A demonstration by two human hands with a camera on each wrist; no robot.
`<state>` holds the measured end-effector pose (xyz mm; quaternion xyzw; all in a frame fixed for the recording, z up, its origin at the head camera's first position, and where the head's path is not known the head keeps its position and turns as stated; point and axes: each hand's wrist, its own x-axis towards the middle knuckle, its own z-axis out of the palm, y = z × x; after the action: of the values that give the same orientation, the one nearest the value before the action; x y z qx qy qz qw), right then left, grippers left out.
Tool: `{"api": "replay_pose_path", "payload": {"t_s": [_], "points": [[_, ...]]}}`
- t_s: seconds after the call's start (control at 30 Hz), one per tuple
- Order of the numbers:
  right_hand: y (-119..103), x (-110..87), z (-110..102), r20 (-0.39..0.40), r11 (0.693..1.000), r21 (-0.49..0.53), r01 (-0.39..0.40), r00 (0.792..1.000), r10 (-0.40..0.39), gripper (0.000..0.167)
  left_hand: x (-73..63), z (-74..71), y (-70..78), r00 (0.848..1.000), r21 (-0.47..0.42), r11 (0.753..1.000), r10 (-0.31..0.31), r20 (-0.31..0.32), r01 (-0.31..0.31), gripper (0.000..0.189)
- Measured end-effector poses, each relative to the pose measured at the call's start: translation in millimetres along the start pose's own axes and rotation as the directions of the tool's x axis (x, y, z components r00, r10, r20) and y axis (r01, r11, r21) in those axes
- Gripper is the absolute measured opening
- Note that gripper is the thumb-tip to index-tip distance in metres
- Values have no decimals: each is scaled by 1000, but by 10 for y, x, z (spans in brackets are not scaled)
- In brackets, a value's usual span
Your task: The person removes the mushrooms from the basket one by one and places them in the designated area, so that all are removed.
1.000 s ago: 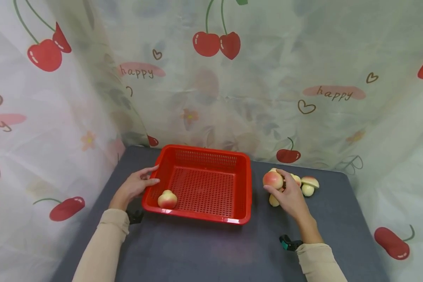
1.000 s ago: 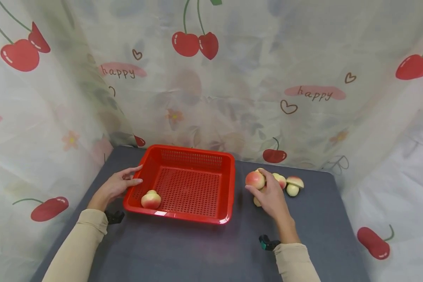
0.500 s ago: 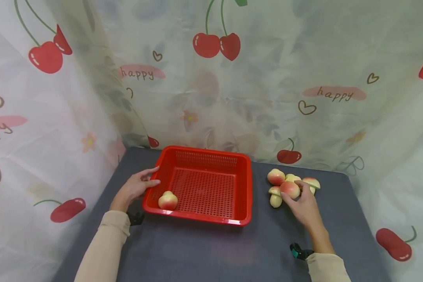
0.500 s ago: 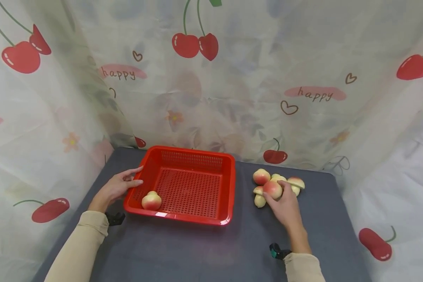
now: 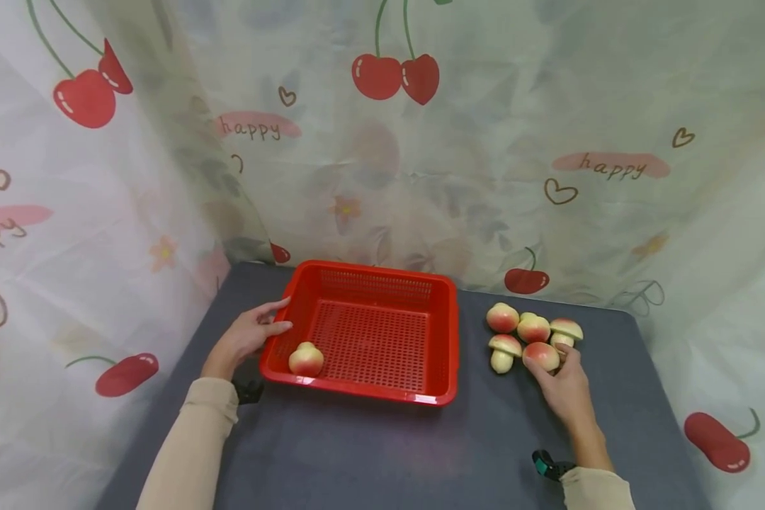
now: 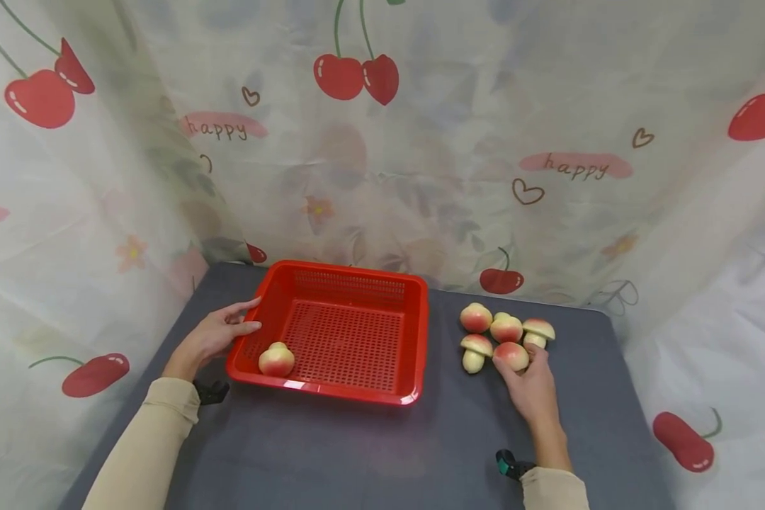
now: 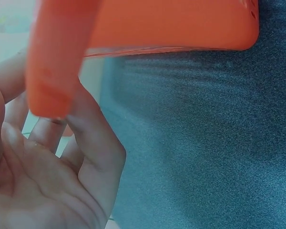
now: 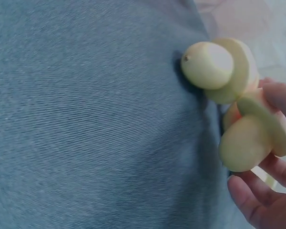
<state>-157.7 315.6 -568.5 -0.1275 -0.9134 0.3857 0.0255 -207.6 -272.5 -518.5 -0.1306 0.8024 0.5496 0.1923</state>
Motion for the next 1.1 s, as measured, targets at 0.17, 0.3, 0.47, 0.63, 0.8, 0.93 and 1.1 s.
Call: {"api": "replay_pose_path", "payload": {"t_s": [0.17, 0.3, 0.47, 0.63, 0.8, 0.93, 1.1], "points": [[72, -14, 71, -48, 999, -7, -37, 998, 37, 81, 9, 27, 6, 1000, -7, 1000, -7, 1, 7, 65], [77, -9, 103, -53, 999, 18, -31, 998, 32, 80, 3, 30, 4, 1000, -5, 1000, -7, -6, 7, 66], [67, 13, 124, -43, 999, 47, -8, 999, 10, 78, -6, 24, 15, 1000, 0, 1000, -3, -21, 3, 66], [78, 23, 136, -28, 999, 33, 19, 999, -18, 76, -9, 24, 25, 1000, 18, 1000, 3, -21, -3, 67], [88, 7, 144, -4, 1000, 12, 12, 1000, -12, 77, -19, 25, 43, 1000, 23, 1000, 0, -19, 0, 66], [90, -3, 146, 3, 1000, 16, 17, 1000, -17, 78, -30, 27, 56, 1000, 28, 1000, -2, -22, 3, 66], [73, -2, 126, -13, 999, -32, 23, 1000, -23, 81, -23, 31, 38, 1000, 28, 1000, -9, -24, 9, 67]]}}
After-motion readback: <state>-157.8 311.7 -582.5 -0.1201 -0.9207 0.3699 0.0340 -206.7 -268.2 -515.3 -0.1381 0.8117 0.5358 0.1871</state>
